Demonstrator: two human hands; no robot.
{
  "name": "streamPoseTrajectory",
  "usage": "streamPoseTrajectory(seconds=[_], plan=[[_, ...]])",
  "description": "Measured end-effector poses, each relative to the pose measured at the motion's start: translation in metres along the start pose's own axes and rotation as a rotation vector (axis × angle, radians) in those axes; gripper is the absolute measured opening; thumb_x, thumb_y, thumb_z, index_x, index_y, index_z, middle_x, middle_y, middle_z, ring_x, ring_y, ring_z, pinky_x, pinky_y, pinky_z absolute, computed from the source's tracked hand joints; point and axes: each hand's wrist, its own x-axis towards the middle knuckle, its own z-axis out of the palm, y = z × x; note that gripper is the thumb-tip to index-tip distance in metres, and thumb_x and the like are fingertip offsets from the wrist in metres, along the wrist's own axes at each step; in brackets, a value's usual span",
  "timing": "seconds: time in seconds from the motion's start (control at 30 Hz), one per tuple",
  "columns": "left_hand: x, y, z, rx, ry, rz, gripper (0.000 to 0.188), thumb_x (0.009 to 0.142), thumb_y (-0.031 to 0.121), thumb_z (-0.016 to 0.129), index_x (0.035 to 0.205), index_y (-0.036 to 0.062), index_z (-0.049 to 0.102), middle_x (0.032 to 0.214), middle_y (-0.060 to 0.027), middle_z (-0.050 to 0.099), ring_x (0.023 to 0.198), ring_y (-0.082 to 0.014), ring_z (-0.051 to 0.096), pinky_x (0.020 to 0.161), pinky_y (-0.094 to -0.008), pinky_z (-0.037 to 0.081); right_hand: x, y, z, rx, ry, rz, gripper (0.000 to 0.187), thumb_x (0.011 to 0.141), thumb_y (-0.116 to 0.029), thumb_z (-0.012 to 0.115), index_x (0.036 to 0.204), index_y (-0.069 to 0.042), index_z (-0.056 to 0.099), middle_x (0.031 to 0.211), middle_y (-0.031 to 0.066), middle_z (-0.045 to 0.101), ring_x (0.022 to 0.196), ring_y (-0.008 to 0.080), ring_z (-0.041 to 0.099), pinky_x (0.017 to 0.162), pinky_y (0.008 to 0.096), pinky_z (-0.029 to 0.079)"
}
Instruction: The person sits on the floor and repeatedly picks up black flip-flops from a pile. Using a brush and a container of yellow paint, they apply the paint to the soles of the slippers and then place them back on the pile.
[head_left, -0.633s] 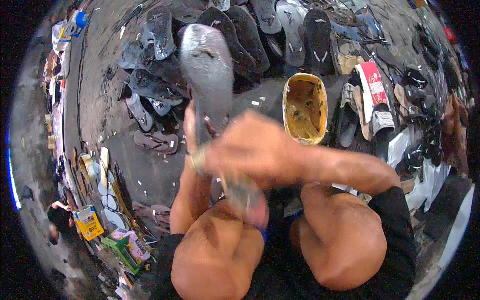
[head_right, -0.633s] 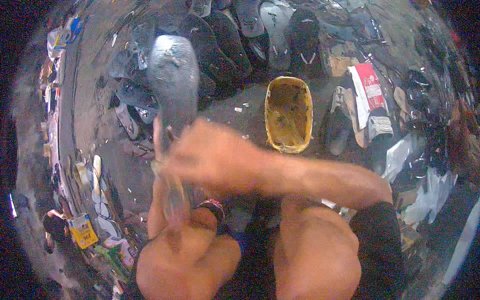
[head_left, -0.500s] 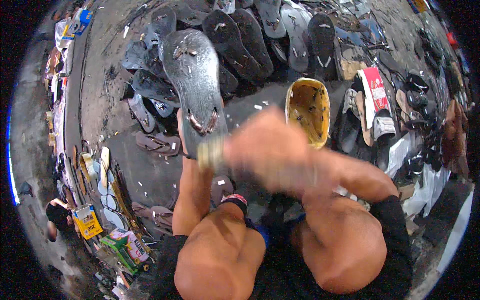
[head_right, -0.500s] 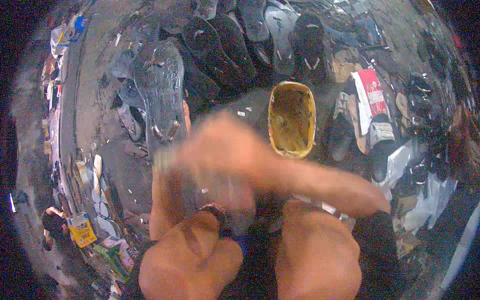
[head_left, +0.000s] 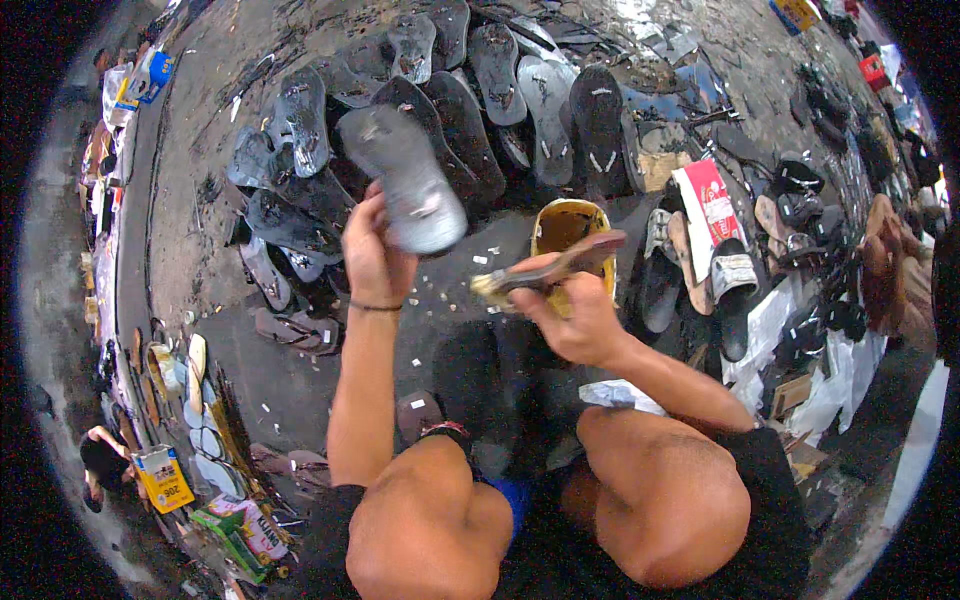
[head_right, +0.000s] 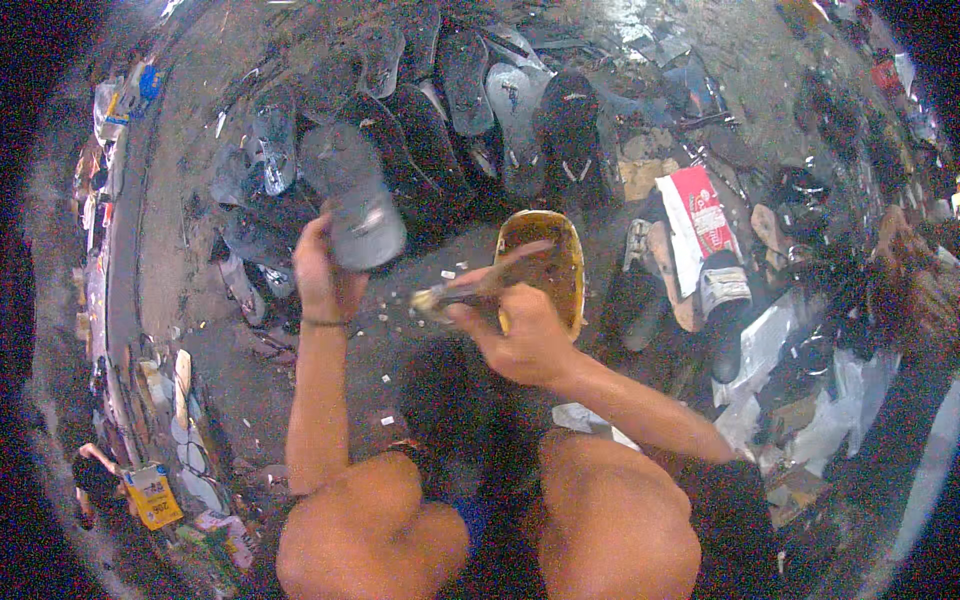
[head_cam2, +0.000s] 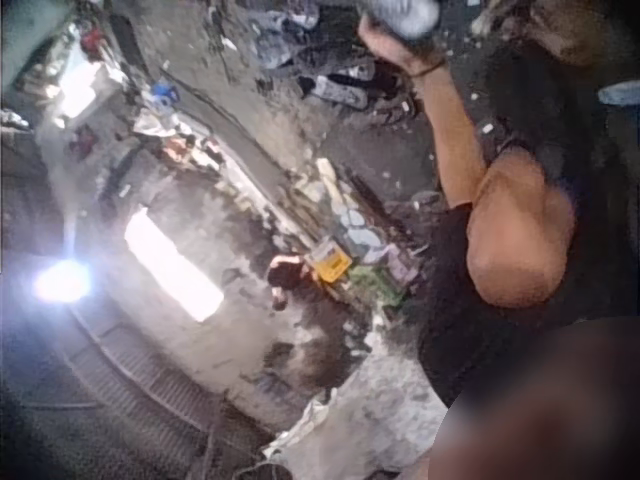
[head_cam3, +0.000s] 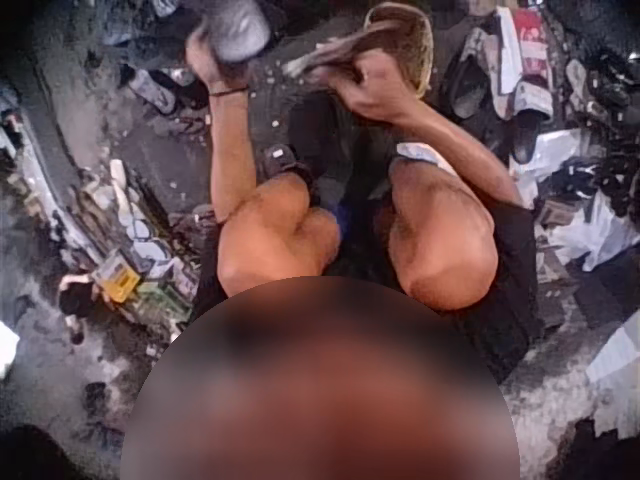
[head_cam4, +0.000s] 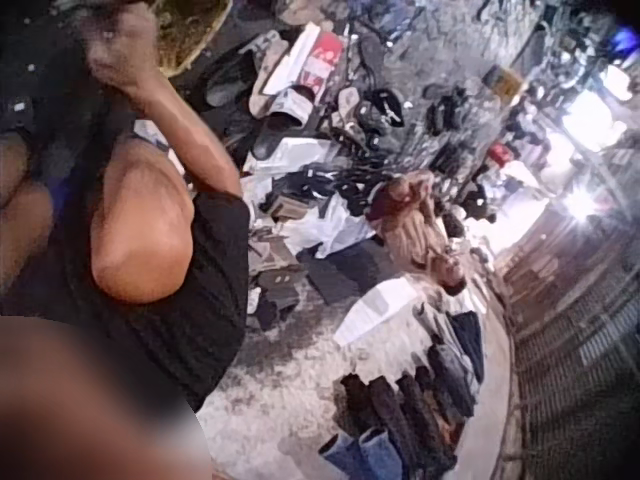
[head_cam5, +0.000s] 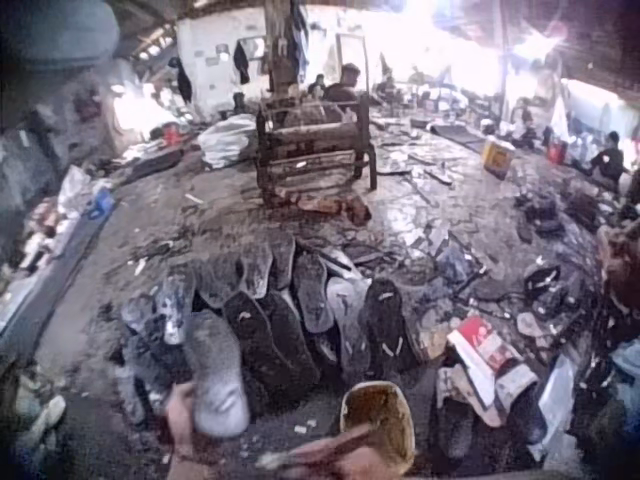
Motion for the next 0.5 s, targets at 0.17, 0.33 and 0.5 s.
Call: streamPoseTrajectory(seconds=[0.17,0.33,0.5], plan=[[0.091,-0.073,0.046,-0.008,-0.105,-0.072,0.033,0.093,0.003,0.062,0.123,0.0072,0.051,0.112,-0.005,0.065,0.1,-0.0156,0.06,0.081,-0.0298,0.047,-0.056,0.033,-0.026,-0.061,0.31,0.225,0.019,0.098,-0.012,0.065,0.111,0.0,0.064,0.099,0.0063,0.068,0.087,0.0104,0.062,0.077,0.0271,0.051],[0.195,-0.122,0.085,0.116,0.175,0.158,0.041,0.087,0.002,0.069,0.124,-0.0006,0.05,0.1,-0.0095,0.065,0.085,-0.0208,0.063,0.077,-0.0364,0.053,-0.094,0.038,-0.047,-0.276,0.415,0.289,0.02,0.097,-0.014,0.066,0.111,-0.001,0.065,0.092,0.0038,0.068,0.083,0.011,0.062,0.076,0.027,0.05],[0.249,-0.113,0.082,0.631,0.44,0.164,0.041,0.08,0.008,0.073,0.118,-0.0038,0.066,0.116,-0.0195,0.07,0.105,-0.0278,0.069,0.091,-0.0384,0.052,-0.105,0.04,-0.049,-0.016,0.484,0.419,0.021,0.1,-0.014,0.063,0.114,0.001,0.062,0.095,0.0024,0.067,0.083,0.0078,0.06,0.075,0.0241,0.049]])
